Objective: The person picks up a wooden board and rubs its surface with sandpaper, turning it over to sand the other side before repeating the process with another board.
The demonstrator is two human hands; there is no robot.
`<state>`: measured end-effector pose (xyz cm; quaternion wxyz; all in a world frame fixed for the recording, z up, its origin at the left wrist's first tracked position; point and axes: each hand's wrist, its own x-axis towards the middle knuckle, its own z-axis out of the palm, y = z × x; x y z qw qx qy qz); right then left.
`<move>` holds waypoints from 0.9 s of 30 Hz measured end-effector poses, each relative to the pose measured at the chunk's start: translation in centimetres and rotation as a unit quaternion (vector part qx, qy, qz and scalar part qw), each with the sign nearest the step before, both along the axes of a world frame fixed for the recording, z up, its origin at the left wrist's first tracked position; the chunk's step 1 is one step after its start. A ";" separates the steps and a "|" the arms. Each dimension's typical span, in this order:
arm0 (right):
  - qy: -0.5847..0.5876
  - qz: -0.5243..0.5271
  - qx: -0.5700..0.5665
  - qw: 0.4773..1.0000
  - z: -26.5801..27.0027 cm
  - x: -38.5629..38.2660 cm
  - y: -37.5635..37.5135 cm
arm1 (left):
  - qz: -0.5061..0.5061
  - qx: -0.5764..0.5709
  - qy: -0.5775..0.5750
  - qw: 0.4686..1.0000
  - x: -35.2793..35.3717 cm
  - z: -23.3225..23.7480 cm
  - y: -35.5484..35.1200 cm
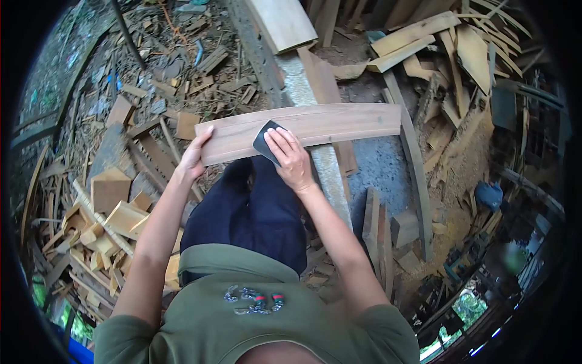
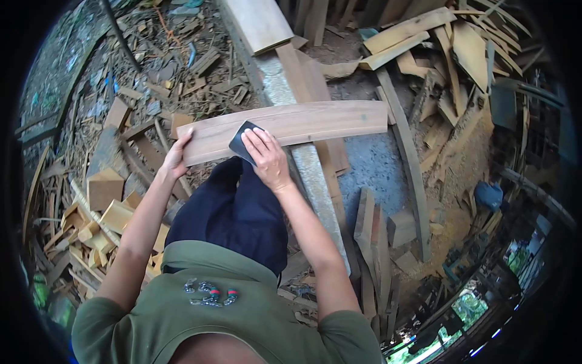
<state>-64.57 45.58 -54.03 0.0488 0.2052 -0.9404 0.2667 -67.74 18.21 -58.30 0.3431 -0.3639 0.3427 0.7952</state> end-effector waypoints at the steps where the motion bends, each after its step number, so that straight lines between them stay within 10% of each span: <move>1: 0.012 0.018 0.006 1.000 -0.3 -0.8 2.1 | -0.007 -0.023 0.009 1.000 0.0 0.3 0.1; 7: 0.031 -0.434 0.033 0.900 -3.7 -5.0 17.3 | -0.013 -0.081 0.010 0.997 0.0 0.6 0.2; 10: 0.027 -0.434 0.014 0.901 -4.1 -4.6 14.3 | -0.006 -0.077 0.009 0.997 0.0 0.5 0.3; 15: -0.064 -0.066 0.067 0.993 -1.6 -2.1 12.7 | -0.002 -0.093 0.010 0.996 0.0 0.2 0.2; 22: -0.006 -0.514 0.030 0.857 -4.1 -6.7 22.8 | -0.013 -0.120 0.021 0.992 0.0 1.0 0.5; 27: 0.009 -0.331 0.042 0.943 -3.5 -3.7 15.9 | -0.011 -0.141 0.044 0.989 -0.3 1.7 1.3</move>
